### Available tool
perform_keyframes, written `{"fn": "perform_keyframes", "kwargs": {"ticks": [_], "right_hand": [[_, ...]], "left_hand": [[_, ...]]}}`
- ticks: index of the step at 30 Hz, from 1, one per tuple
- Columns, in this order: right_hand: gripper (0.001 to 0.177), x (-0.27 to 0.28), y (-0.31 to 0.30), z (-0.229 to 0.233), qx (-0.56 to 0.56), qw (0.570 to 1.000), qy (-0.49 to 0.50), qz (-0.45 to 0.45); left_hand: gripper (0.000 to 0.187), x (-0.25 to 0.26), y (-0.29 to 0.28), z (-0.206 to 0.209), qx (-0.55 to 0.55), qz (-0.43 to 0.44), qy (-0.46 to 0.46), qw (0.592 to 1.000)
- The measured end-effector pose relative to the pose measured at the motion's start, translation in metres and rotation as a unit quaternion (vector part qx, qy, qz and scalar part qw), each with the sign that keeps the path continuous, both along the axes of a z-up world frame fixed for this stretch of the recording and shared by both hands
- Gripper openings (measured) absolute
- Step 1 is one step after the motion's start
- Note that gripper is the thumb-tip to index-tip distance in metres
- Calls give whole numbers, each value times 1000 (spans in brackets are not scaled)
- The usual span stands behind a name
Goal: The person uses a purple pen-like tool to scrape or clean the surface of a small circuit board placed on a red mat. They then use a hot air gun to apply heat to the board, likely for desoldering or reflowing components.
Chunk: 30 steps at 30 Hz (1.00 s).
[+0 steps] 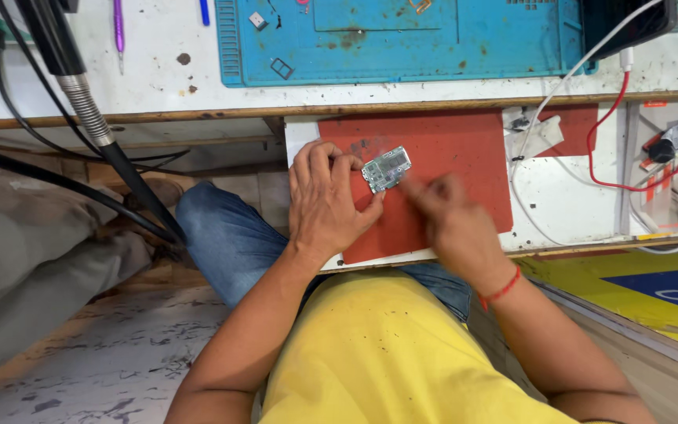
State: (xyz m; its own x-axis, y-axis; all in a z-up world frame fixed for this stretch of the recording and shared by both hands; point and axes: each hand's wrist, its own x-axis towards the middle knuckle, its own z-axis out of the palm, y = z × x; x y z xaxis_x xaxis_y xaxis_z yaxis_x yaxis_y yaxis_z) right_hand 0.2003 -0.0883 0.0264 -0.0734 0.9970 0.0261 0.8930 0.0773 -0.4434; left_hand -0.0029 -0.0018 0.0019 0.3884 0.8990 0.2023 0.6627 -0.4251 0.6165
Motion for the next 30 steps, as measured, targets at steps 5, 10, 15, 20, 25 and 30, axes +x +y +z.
{"fn": "perform_keyframes", "kwargs": {"ticks": [5,10,15,20,25,30], "right_hand": [[59,-8,1,4,-17,998,-14,-56],[65,-9,11,8,-26,1000,-5,-11],[65,-4,6,10,-36,999,-3,0],[57,-5,1,8,-4,999,-6,-47],[59,-5,8,9,-21,1000,16,-1],[64,-7,15,12,-63,996,56,43]], "left_hand": [[47,0,3,4,5,-5,4,1000],[48,-2,5,6,17,-6,8,1000],[49,-1,-1,6,20,-1,0,1000],[47,-2,-2,7,11,-6,-2,1000],[49,-3,4,6,19,-6,4,1000],[49,-2,6,8,24,1,-3,1000]]}}
